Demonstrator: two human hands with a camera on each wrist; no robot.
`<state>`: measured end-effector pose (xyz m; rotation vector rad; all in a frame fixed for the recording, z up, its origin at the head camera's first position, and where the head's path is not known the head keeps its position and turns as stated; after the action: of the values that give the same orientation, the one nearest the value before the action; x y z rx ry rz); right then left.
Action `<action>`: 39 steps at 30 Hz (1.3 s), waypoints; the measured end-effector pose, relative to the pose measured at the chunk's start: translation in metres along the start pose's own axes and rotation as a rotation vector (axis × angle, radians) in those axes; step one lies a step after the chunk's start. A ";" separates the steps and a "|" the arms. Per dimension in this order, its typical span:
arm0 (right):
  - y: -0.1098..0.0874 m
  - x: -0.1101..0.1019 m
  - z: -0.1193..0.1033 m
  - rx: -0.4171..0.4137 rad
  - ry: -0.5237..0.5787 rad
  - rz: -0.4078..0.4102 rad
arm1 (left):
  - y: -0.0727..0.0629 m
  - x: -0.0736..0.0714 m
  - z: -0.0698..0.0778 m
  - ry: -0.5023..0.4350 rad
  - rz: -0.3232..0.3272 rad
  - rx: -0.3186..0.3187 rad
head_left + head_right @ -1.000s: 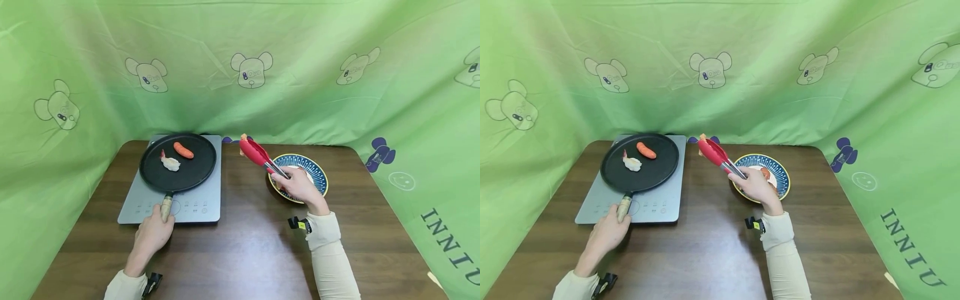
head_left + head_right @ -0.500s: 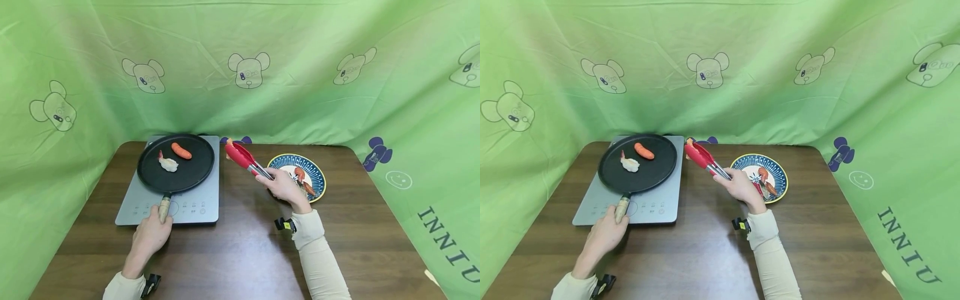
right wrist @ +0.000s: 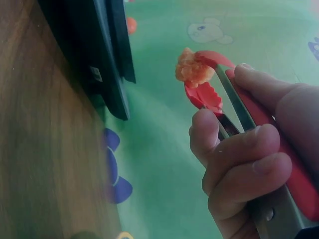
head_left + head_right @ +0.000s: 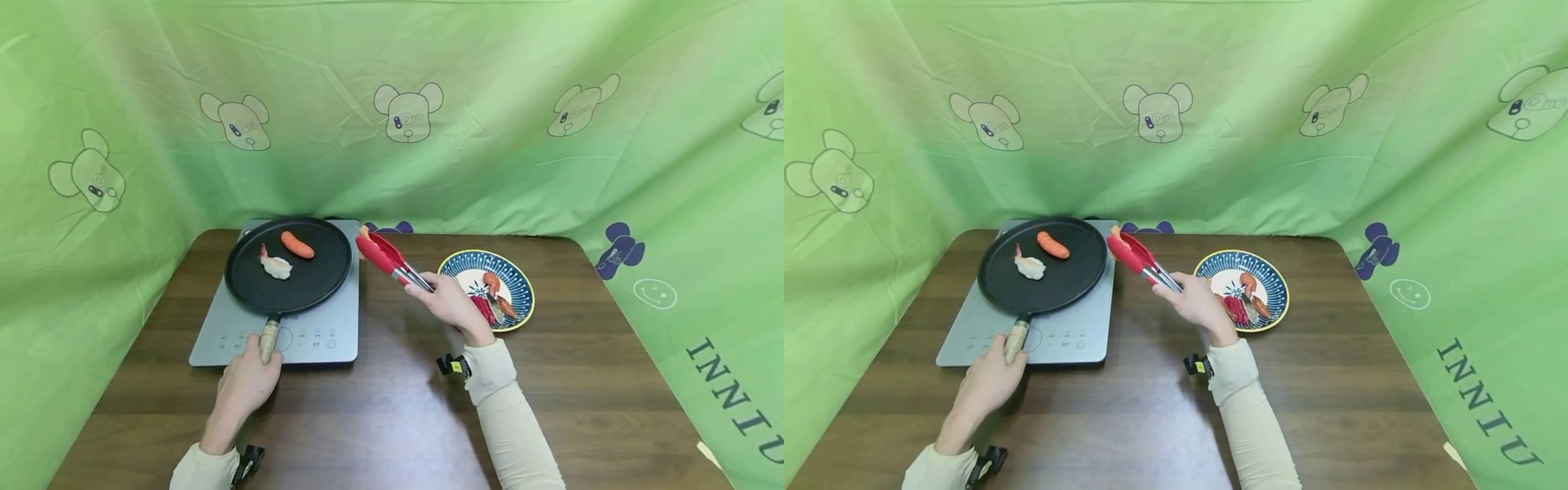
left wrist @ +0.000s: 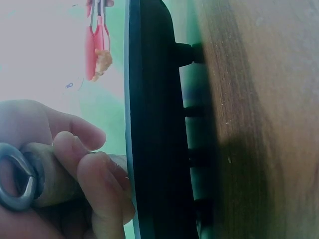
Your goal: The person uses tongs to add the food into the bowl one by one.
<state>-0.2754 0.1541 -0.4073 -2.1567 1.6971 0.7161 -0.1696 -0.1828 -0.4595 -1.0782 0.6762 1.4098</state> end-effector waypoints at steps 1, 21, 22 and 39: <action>0.001 0.002 0.000 0.003 -0.003 -0.003 | 0.000 0.000 0.000 0.001 0.001 0.001; 0.016 0.037 -0.013 -0.032 -0.086 -0.004 | 0.001 -0.003 0.001 -0.001 0.003 -0.006; 0.017 0.038 -0.012 -0.032 -0.086 -0.001 | 0.002 -0.003 0.001 0.000 0.003 -0.006; 0.036 0.048 -0.030 -0.005 -0.204 -0.024 | 0.002 -0.001 0.001 0.000 0.013 0.006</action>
<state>-0.2963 0.0901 -0.4070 -2.0256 1.5639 0.9006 -0.1715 -0.1829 -0.4585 -1.0711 0.6879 1.4183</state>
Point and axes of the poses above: each hand's wrist, its own y-axis towards the middle knuckle, its own x-axis out of the palm, z = x × y, the point moved 7 cm from there along y, towards the middle knuckle, and after that the axes turned 10 degrees about y, right-handed, at the moved point
